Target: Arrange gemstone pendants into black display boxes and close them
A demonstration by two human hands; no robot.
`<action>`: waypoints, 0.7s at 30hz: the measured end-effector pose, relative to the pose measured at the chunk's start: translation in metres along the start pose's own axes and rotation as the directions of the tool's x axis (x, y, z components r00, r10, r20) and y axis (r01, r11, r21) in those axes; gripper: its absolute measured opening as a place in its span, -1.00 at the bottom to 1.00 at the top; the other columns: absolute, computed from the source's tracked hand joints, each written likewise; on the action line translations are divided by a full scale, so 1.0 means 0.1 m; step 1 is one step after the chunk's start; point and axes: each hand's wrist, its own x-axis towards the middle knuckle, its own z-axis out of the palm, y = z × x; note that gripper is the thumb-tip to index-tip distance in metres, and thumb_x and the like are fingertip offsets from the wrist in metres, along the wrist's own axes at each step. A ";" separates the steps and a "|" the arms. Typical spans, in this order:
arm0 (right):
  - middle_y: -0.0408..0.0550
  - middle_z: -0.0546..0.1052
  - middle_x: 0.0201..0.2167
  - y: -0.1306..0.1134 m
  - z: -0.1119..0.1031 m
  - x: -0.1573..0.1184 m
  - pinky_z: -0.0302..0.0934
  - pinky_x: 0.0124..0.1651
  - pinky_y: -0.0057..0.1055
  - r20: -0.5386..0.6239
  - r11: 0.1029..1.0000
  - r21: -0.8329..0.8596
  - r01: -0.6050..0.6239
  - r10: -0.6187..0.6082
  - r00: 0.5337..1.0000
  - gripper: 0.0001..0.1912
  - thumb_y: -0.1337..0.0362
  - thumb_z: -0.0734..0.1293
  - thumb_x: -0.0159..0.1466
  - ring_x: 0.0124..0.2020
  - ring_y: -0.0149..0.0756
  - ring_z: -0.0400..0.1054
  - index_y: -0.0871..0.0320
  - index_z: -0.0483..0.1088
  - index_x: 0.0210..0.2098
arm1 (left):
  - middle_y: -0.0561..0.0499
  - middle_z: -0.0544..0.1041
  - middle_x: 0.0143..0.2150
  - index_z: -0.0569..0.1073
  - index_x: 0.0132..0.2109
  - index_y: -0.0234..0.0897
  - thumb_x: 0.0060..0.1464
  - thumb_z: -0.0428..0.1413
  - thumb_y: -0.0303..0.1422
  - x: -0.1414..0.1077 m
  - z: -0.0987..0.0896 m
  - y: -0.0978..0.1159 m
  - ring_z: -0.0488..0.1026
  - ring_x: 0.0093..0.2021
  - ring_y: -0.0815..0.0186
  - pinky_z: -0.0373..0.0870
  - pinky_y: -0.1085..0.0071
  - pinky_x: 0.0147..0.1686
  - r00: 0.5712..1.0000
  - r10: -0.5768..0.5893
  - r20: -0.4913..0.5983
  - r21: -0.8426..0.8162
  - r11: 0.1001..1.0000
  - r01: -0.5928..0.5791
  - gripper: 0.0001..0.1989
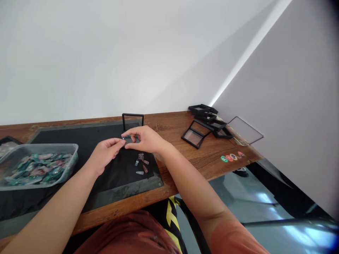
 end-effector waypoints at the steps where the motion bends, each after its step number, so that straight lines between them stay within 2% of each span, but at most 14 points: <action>1: -0.20 0.49 -0.38 -0.01 0.01 0.00 0.09 -0.25 -0.44 0.003 1.000 -0.024 -0.011 0.011 1.000 -0.59 0.25 0.54 0.22 -0.41 -0.46 0.24 0.17 0.59 0.06 | 0.15 0.22 -0.58 0.58 -0.34 -0.30 -0.18 0.30 0.16 0.00 0.00 0.00 0.10 -0.53 0.43 0.03 0.46 -0.52 1.000 0.000 0.009 0.000 1.000 0.000 -0.44; 7: -0.17 0.53 -0.35 -0.06 0.06 0.02 0.11 -0.23 -0.45 0.020 0.995 -0.089 -0.045 0.047 0.999 -0.61 0.24 0.50 0.27 -0.39 -0.45 0.26 0.21 0.58 0.07 | 0.13 0.26 -0.56 0.62 -0.30 -0.31 -0.18 0.32 0.13 0.00 0.00 0.01 0.14 -0.51 0.41 0.08 0.45 -0.51 0.999 -0.001 0.032 0.029 1.000 0.000 -0.45; 11: -0.17 0.54 -0.34 -0.03 -0.04 0.00 0.11 -0.21 -0.44 -0.012 0.991 -0.111 -0.078 0.077 0.997 -0.64 0.29 0.48 0.27 -0.38 -0.44 0.28 0.18 0.57 0.06 | 0.08 0.38 -0.47 0.64 -0.12 -0.30 -0.11 0.25 0.19 0.00 0.01 -0.01 0.22 -0.47 0.37 0.14 0.43 -0.49 1.000 0.027 0.011 0.074 0.997 -0.028 -0.35; 13: -0.18 0.53 -0.36 0.04 -0.16 -0.02 0.11 -0.20 -0.43 -0.055 0.986 -0.111 -0.122 0.117 0.992 -0.64 0.28 0.50 0.25 -0.38 -0.43 0.29 0.19 0.57 0.04 | 0.05 0.46 -0.42 0.63 -0.05 -0.28 -0.07 0.24 0.19 -0.01 0.01 -0.03 0.26 -0.45 0.35 0.18 0.41 -0.46 0.998 0.051 0.025 0.116 0.992 -0.054 -0.34; 16: -0.21 0.47 -0.44 0.20 -0.34 -0.03 0.12 -0.22 -0.43 -0.125 0.965 -0.103 -0.242 0.229 0.965 -0.65 0.33 0.49 0.24 -0.41 -0.44 0.27 0.23 0.58 0.02 | 0.03 0.53 -0.37 0.65 -0.07 -0.24 -0.04 0.26 0.14 -0.04 0.03 -0.07 0.33 -0.41 0.33 0.25 0.38 -0.38 0.991 0.101 0.091 0.195 0.974 -0.118 -0.41; 19: -0.25 0.43 -0.49 0.37 -0.40 -0.01 0.12 -0.26 -0.43 -0.091 0.936 -0.102 -0.336 0.328 0.940 -0.63 0.35 0.50 0.23 -0.45 -0.45 0.25 0.25 0.59 0.03 | 0.08 0.49 -0.41 0.66 -0.11 -0.21 0.00 0.27 0.05 -0.07 0.05 -0.11 0.33 -0.43 0.33 0.27 0.37 -0.36 0.975 0.156 0.159 0.282 0.939 -0.197 -0.53; 21: -0.27 0.41 -0.50 0.45 -0.37 0.02 0.09 -0.29 -0.44 -0.037 0.925 -0.103 -0.366 0.364 0.931 -0.61 0.32 0.53 0.21 -0.47 -0.47 0.23 0.23 0.61 0.03 | 0.09 0.46 -0.40 0.65 -0.10 -0.18 0.06 0.25 -0.01 -0.09 0.05 -0.14 0.32 -0.43 0.32 0.26 0.36 -0.34 0.968 0.200 0.154 0.335 0.911 -0.241 -0.60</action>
